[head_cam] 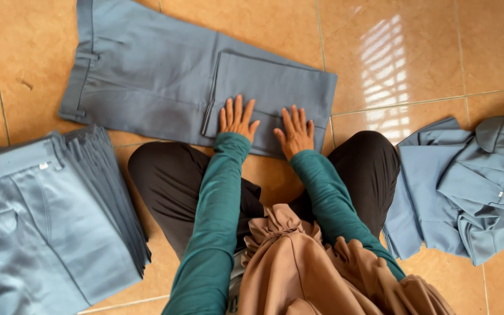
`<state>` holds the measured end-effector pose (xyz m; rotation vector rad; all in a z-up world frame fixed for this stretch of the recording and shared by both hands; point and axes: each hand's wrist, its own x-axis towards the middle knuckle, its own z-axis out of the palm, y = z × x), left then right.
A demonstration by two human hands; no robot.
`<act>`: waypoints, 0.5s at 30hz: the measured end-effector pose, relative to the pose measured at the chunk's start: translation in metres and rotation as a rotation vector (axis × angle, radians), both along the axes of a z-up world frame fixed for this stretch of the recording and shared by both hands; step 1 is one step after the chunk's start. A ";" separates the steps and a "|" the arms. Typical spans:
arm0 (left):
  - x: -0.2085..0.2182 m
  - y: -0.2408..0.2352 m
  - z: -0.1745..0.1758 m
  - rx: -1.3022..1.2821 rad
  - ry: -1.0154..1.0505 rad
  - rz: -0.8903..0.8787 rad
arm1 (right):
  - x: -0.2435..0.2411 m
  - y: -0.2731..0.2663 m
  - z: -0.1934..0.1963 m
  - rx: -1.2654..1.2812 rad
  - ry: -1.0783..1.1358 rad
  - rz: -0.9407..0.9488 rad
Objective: The person sits on a tiled floor and folds a pair of light blue trousers by hand. They align the legs, fold the garment in half lengthwise, and then fold it into a compact rectangle, placing the finished item onto a stack of similar trousers.
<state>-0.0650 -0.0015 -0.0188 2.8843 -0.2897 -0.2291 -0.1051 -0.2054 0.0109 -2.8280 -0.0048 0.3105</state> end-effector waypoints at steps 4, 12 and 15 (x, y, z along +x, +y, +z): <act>0.000 0.003 0.003 0.073 0.086 0.040 | 0.019 -0.040 -0.017 -0.161 0.096 -0.207; 0.002 0.004 -0.016 0.086 -0.077 0.163 | 0.053 -0.026 -0.048 -0.206 -0.408 -0.055; 0.001 0.002 -0.014 0.065 -0.108 0.168 | 0.063 0.008 -0.028 -0.091 -0.090 0.180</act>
